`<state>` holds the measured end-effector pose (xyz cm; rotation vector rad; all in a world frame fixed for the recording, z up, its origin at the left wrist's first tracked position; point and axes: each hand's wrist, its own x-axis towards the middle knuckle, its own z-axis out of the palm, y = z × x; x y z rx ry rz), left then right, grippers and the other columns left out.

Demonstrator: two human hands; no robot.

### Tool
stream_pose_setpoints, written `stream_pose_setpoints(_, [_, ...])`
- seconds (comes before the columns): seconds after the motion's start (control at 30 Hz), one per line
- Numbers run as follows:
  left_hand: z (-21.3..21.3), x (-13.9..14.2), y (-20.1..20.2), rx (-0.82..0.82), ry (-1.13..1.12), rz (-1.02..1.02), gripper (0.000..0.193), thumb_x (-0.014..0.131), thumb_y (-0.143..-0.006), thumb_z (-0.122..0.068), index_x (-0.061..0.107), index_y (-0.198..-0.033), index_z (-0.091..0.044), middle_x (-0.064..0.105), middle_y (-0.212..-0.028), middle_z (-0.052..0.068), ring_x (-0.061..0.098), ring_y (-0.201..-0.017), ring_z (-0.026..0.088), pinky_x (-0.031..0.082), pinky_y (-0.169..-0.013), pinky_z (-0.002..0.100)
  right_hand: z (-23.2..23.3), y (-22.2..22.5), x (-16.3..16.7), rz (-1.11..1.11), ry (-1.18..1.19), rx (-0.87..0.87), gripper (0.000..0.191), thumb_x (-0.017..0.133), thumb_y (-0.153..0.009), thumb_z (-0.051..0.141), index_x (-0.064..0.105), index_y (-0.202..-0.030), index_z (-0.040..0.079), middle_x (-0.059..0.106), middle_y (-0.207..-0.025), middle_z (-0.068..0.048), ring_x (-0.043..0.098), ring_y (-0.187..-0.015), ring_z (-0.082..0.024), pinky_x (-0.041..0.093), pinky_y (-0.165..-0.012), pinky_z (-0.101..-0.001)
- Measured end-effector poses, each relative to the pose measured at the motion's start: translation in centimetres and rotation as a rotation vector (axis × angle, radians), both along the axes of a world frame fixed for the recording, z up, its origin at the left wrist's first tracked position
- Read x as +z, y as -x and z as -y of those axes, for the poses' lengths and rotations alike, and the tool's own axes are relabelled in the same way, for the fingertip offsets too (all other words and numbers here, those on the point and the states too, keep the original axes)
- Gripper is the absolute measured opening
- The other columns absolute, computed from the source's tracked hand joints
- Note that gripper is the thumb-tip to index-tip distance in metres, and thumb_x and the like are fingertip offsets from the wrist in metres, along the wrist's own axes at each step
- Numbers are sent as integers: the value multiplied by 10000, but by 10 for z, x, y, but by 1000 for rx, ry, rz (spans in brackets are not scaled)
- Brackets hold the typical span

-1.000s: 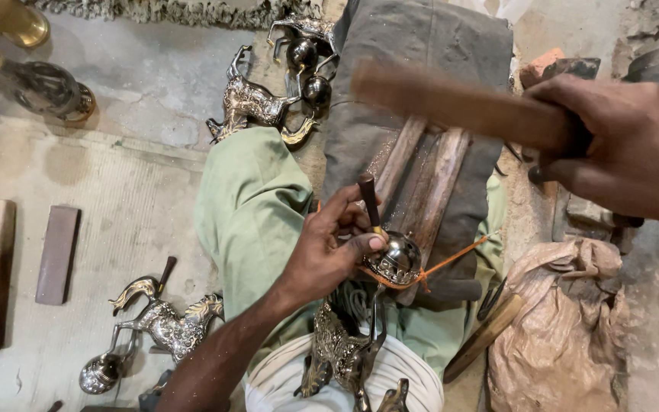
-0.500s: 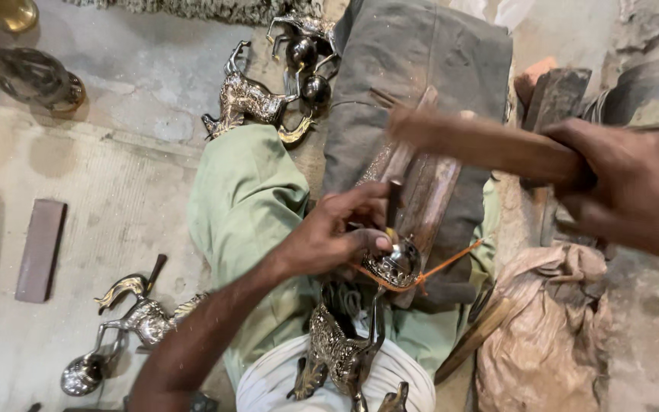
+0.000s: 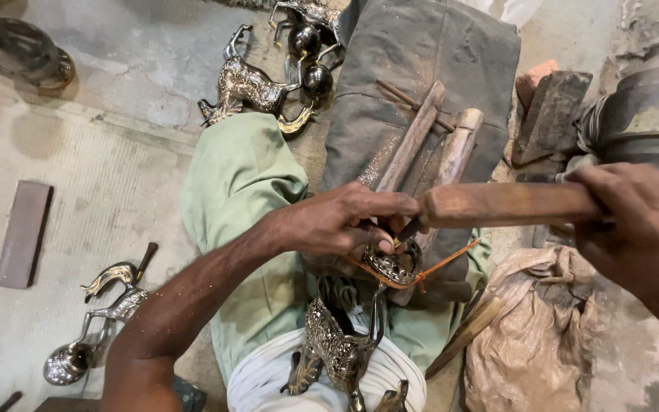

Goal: The person sits on the floor and repeatedly strikes a small bell-shaped brass object with a wooden mallet, shaping it against a cushioned support. Ornate brass figurines and metal parts lie scattered around the work area as the hammering continues throughout the clip.

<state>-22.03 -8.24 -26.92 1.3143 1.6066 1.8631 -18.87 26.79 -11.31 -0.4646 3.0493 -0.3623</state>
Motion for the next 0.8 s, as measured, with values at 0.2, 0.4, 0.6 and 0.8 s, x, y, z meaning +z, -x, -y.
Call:
stream_pose_setpoints(0.2, [9, 6, -7, 39, 66, 109, 582, 702, -934, -96, 518, -1486, -88, 786, -1049, 81, 779, -937, 217, 632, -811, 395, 5, 18, 6, 8, -43, 56, 373, 753, -792, 10, 577, -1121, 11, 628, -850, -115, 649, -735, -225, 528, -640, -330])
stream_pose_setpoints(0.4, [10, -5, -17, 203, 7, 93, 542, 744, -938, -80, 538, -1437, -25, 774, -988, 98, 773, -888, 213, 617, -813, 351, 22, 30, 16, 77, -32, 23, 452, 757, -863, 30, 546, -1263, 30, 679, -910, -95, 692, -760, -172, 560, -667, -323])
stream_pose_setpoints(0.6, [7, -21, -40, 313, -124, 414, 633, 737, -921, -82, 492, -1501, -12, 745, -1013, 72, 727, -924, 152, 607, -872, 335, 38, 58, 24, 212, -417, 110, 470, 699, -834, 54, 593, -1291, 32, 712, -874, -81, 701, -619, -156, 590, -568, -337])
stream_pose_setpoints(0.8, [4, -17, -53, 368, -169, 737, 700, 766, -876, -135, 434, -1488, -70, 669, -925, 12, 665, -845, 88, 579, -706, 247, 66, 89, 35, 251, -721, 254, 380, 627, -907, 125, 612, -1286, 99, 720, -890, -81, 675, -604, -145, 614, -571, -291])
